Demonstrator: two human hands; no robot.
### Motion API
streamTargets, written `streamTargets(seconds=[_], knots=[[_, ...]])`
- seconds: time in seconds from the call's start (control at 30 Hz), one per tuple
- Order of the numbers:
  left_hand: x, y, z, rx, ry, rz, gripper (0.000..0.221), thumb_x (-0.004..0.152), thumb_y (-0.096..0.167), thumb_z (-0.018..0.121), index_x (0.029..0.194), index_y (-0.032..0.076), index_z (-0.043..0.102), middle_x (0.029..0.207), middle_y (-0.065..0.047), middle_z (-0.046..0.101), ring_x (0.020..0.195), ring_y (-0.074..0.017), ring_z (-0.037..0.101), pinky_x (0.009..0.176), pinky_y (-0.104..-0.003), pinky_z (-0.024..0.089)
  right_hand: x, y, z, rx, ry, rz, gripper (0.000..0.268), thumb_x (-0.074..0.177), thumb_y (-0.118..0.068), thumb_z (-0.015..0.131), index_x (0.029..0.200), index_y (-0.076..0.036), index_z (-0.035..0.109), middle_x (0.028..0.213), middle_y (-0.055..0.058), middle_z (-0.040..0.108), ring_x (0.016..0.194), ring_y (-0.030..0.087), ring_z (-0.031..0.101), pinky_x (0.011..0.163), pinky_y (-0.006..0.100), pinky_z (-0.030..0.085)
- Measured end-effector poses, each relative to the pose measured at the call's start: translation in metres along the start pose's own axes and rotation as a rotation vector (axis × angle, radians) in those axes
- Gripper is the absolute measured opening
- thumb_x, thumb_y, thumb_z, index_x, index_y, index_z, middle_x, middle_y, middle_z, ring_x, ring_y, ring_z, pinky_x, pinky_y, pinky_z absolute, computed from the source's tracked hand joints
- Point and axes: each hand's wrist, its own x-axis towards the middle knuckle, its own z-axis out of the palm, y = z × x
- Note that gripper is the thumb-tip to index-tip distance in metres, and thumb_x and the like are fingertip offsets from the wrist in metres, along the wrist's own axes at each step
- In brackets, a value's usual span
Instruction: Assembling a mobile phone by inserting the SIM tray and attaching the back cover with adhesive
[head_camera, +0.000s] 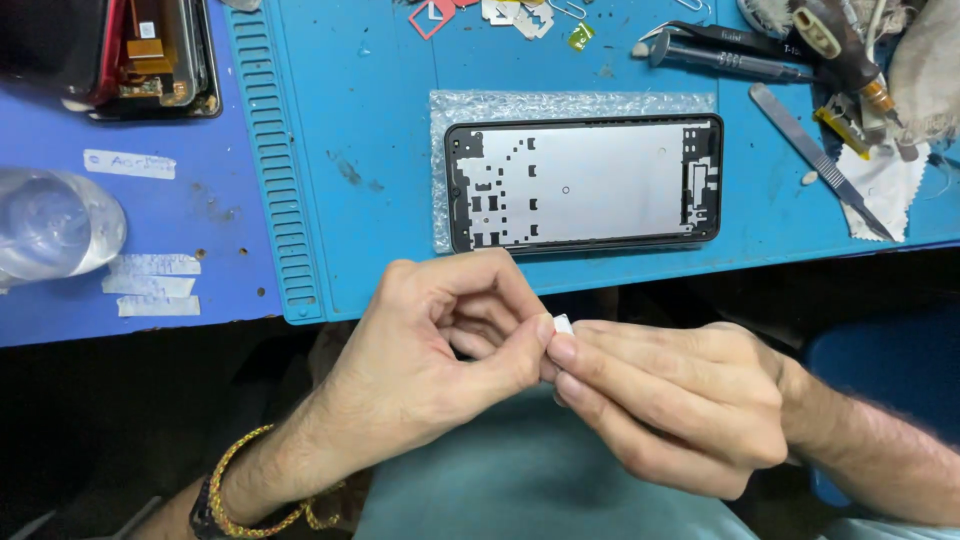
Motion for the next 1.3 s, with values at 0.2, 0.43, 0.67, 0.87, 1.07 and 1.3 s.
streamTargets(seconds=[0.2, 0.43, 0.67, 0.87, 1.07, 1.3], knots=[[0.003, 0.011, -0.008, 0.080, -0.036, 0.051, 0.010, 0.100, 0.012, 0.069, 0.092, 0.005, 0.069, 0.079, -0.007, 0.077, 0.073, -0.0110, 0.082, 0.060, -0.014, 0.065, 0.004, 0.008, 0.001, 0.079, 0.021, 0.012, 0.008, 0.099, 0.007, 0.067, 0.097, 0.012, 0.074, 0.112, 0.036, 0.071, 0.104, 0.041, 0.082, 0.096, 0.043, 0.073], [0.022, 0.017, -0.044, 0.804, 0.087, 0.731, 0.013, 0.107, 0.007, 0.075, 0.107, -0.004, 0.069, 0.099, -0.011, 0.074, 0.085, -0.0262, 0.066, 0.080, -0.035, 0.056, -0.018, 0.000, -0.002, 0.074, -0.008, 0.170, 0.014, 0.100, 0.008, 0.068, 0.108, 0.017, 0.062, 0.120, 0.044, 0.065, 0.107, 0.046, 0.081, 0.090, 0.048, 0.075], [0.048, 0.004, -0.073, 1.296, -0.156, 0.747, 0.106, 0.078, 0.051, 0.102, 0.154, -0.001, 0.050, 0.157, -0.020, 0.053, 0.137, -0.0387, 0.055, 0.111, -0.050, 0.051, -0.044, -0.014, 0.000, -0.075, 0.025, 0.490, 0.024, 0.105, 0.002, 0.076, 0.125, 0.006, 0.062, 0.124, 0.037, 0.077, 0.099, 0.037, 0.084, 0.067, 0.034, 0.058], [0.047, 0.003, -0.081, 1.281, -0.167, 0.842, 0.082, 0.091, 0.037, 0.099, 0.146, -0.008, 0.058, 0.150, -0.024, 0.062, 0.130, -0.0396, 0.059, 0.114, -0.048, 0.055, -0.045, -0.019, -0.003, -0.068, 0.090, 0.624, 0.020, 0.105, 0.009, 0.075, 0.120, 0.002, 0.063, 0.119, 0.035, 0.078, 0.105, 0.034, 0.083, 0.089, 0.037, 0.067], [0.037, 0.000, -0.086, 1.332, -0.037, 0.869, 0.063, 0.112, 0.041, 0.082, 0.151, 0.000, 0.056, 0.107, -0.008, 0.076, 0.095, -0.0296, 0.064, 0.079, -0.041, 0.059, -0.035, -0.017, -0.015, -0.006, 0.018, 0.617, 0.021, 0.102, 0.007, 0.073, 0.120, 0.008, 0.063, 0.122, 0.038, 0.075, 0.111, 0.041, 0.082, 0.097, 0.042, 0.069], [0.040, -0.010, -0.088, 1.322, 0.044, 0.987, 0.048, 0.116, 0.049, 0.070, 0.131, 0.004, 0.067, 0.128, -0.007, 0.077, 0.099, -0.0251, 0.065, 0.084, -0.037, 0.061, -0.020, -0.020, -0.016, 0.020, -0.011, 0.605, 0.024, 0.103, 0.004, 0.070, 0.124, 0.006, 0.058, 0.129, 0.039, 0.072, 0.117, 0.041, 0.080, 0.103, 0.043, 0.069]])
